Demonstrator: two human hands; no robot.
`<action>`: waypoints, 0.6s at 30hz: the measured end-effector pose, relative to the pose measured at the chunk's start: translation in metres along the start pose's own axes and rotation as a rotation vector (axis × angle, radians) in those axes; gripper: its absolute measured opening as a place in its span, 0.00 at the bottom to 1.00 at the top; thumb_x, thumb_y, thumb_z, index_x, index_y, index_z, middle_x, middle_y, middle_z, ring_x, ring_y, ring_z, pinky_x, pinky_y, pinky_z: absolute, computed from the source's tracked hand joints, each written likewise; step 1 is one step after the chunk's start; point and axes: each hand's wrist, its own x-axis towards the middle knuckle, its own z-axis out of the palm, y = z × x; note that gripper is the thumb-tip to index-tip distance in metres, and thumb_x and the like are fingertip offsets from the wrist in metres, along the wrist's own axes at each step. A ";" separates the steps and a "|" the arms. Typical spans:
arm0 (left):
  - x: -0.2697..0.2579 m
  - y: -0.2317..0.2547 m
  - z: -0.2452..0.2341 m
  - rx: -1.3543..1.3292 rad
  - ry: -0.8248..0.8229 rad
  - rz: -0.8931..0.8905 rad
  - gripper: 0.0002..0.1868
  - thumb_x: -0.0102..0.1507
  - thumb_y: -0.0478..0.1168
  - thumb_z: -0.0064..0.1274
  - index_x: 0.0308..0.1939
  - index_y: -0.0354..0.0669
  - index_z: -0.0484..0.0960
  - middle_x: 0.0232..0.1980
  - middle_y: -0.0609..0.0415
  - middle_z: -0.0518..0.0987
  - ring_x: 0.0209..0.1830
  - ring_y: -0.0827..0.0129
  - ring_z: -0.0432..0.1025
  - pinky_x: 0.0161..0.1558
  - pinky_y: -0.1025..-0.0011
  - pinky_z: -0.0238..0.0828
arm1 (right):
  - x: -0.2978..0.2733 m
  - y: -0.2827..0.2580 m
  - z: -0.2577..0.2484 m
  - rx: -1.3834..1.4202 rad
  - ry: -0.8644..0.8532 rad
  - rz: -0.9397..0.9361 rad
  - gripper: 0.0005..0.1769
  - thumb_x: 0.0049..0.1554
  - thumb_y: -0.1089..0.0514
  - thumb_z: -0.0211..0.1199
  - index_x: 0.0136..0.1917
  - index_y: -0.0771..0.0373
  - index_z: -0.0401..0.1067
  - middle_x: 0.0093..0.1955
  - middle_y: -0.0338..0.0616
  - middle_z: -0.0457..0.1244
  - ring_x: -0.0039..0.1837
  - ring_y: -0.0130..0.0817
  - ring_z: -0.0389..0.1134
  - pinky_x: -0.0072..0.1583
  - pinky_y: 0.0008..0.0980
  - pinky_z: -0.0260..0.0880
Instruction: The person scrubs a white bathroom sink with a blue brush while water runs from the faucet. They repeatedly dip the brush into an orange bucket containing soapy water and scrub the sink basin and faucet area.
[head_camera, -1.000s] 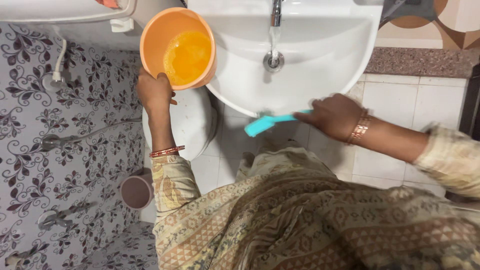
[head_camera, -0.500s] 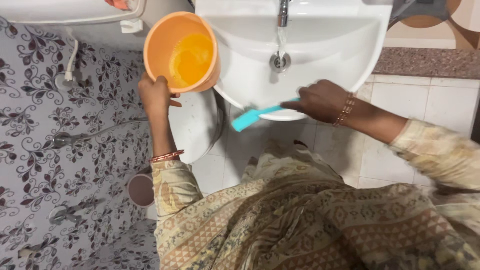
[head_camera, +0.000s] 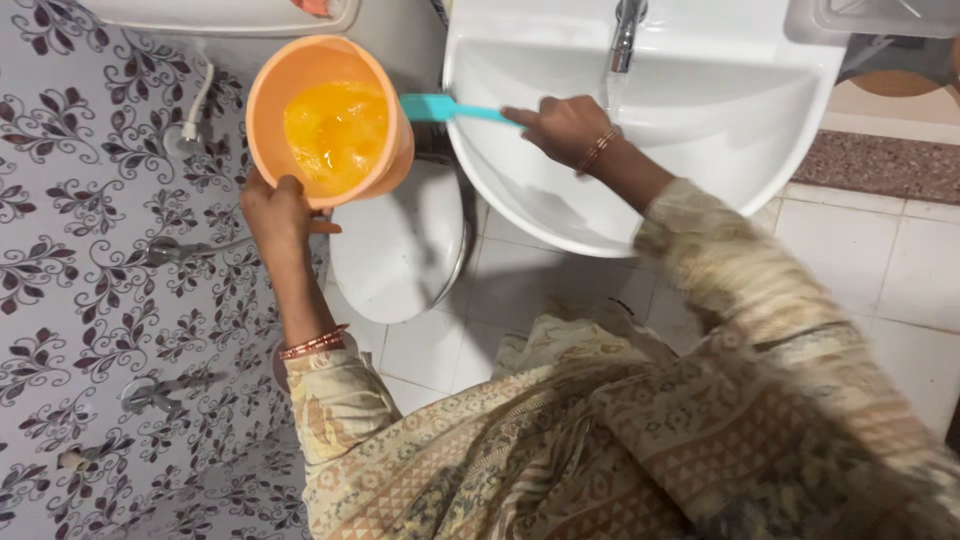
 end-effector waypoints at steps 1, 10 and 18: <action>-0.003 0.001 -0.004 -0.004 -0.003 -0.003 0.19 0.61 0.30 0.38 0.55 0.28 0.72 0.37 0.40 0.82 0.21 0.62 0.78 0.17 0.63 0.79 | -0.014 0.001 -0.007 0.076 -0.134 0.019 0.24 0.65 0.46 0.56 0.74 0.36 0.66 0.37 0.46 0.66 0.30 0.41 0.67 0.33 0.41 0.70; -0.015 0.007 -0.014 0.093 -0.100 -0.126 0.18 0.62 0.30 0.38 0.55 0.26 0.73 0.37 0.38 0.81 0.23 0.61 0.79 0.20 0.64 0.77 | -0.050 -0.002 0.003 0.064 -0.037 -0.015 0.23 0.61 0.48 0.60 0.70 0.35 0.69 0.35 0.44 0.66 0.32 0.42 0.67 0.33 0.43 0.68; -0.024 -0.015 0.022 0.061 -0.163 -0.109 0.20 0.60 0.30 0.39 0.55 0.27 0.73 0.38 0.36 0.82 0.22 0.59 0.79 0.17 0.65 0.75 | 0.042 -0.013 0.030 0.122 0.242 0.370 0.25 0.66 0.51 0.60 0.74 0.53 0.67 0.38 0.54 0.66 0.32 0.51 0.68 0.35 0.48 0.69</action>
